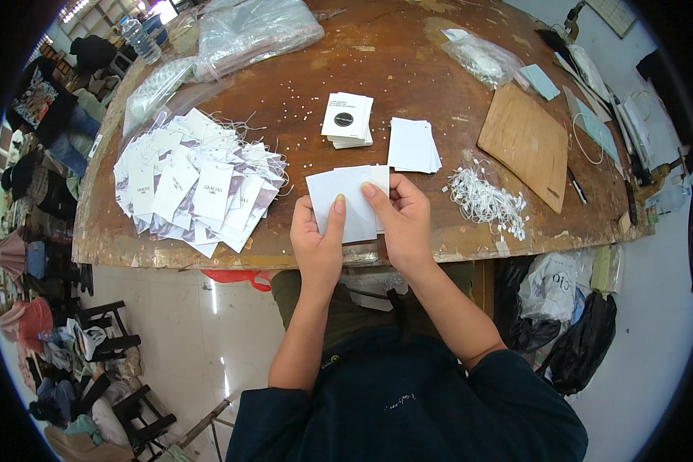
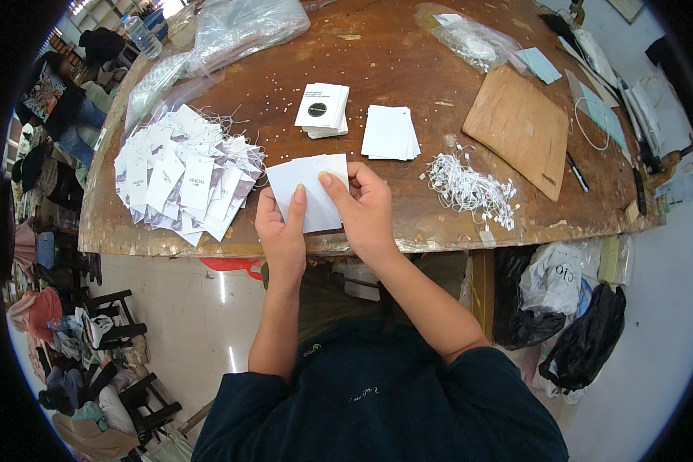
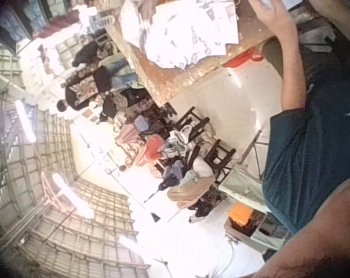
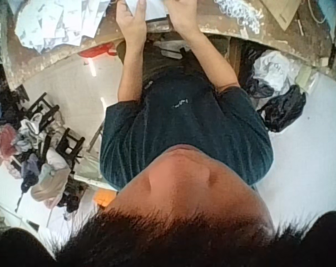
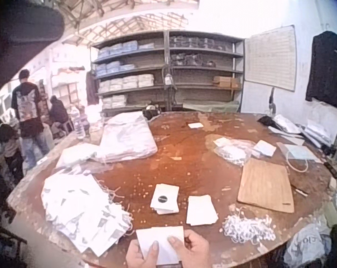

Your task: The person repeatedly picks small white paper sheets and thin white strings from a table, inserts the string into each sheet, and stacks the assembled units into a growing pile. The process is continuous and repetitive throughout the clip.

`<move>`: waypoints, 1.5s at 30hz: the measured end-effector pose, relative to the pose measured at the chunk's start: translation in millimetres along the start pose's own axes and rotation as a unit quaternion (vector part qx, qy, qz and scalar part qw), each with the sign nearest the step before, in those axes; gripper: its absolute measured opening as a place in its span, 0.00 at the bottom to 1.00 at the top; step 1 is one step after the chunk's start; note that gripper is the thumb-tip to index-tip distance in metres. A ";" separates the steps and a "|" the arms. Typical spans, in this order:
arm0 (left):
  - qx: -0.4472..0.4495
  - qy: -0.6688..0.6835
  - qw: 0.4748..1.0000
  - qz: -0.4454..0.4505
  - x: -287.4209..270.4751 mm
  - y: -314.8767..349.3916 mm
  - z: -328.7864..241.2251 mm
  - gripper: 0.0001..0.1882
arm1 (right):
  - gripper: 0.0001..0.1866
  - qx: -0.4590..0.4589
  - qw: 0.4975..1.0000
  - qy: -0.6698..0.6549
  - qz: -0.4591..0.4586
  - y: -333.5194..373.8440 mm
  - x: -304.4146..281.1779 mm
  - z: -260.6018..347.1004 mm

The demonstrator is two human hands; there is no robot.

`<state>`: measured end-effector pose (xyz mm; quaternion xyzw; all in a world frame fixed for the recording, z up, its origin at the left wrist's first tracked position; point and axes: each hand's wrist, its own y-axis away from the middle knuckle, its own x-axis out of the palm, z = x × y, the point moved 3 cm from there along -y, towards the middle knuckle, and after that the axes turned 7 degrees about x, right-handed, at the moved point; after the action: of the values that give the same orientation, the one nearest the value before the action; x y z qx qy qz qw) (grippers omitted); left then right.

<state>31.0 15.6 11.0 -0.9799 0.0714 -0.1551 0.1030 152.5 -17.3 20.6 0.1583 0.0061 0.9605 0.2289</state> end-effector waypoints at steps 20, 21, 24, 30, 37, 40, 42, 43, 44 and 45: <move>-0.038 0.015 0.999 0.014 0.6 0.4 -1.6 0.13 | 0.11 -0.035 0.998 -0.053 -0.015 -1.7 -4.3 -3.6; -0.042 0.022 0.999 0.008 1.3 1.0 -1.0 0.13 | 0.12 -0.020 0.998 -0.052 -0.014 -1.4 -3.9 -5.0; -0.044 0.036 0.998 0.000 3.2 0.4 -0.4 0.13 | 0.11 -0.034 0.999 -0.023 -0.023 1.6 -2.2 -4.8; -0.028 0.031 0.999 -0.004 4.6 -0.4 -3.0 0.13 | 0.10 -0.059 0.998 -0.023 -0.018 6.1 4.3 0.0; -0.023 0.004 1.000 -0.008 4.1 1.2 -2.9 0.11 | 0.10 -0.032 0.999 -0.027 -0.030 6.6 6.6 2.4; -0.022 -0.015 1.000 -0.006 3.0 1.2 -2.0 0.11 | 0.10 -0.033 0.999 -0.004 -0.037 6.6 5.9 1.2; -0.020 -0.025 0.999 -0.003 2.4 1.3 -1.4 0.12 | 0.10 -0.032 0.999 -0.023 -0.027 6.3 5.4 -0.3; -0.018 -0.025 1.000 -0.001 2.3 1.2 -1.1 0.12 | 0.10 -0.027 0.999 -0.021 -0.031 6.2 4.6 -1.2; -0.021 -0.028 0.999 -0.002 2.0 1.1 -0.6 0.12 | 0.10 -0.029 0.999 -0.023 -0.032 6.3 4.3 -1.5; -0.017 -0.018 1.000 0.003 2.1 1.2 -0.7 0.12 | 0.10 -0.034 0.999 -0.027 -0.026 6.4 4.5 -1.5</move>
<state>32.7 14.0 12.0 -0.9839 0.0749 -0.1363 0.0880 145.5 -21.0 21.0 0.1759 -0.0287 0.9493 0.2590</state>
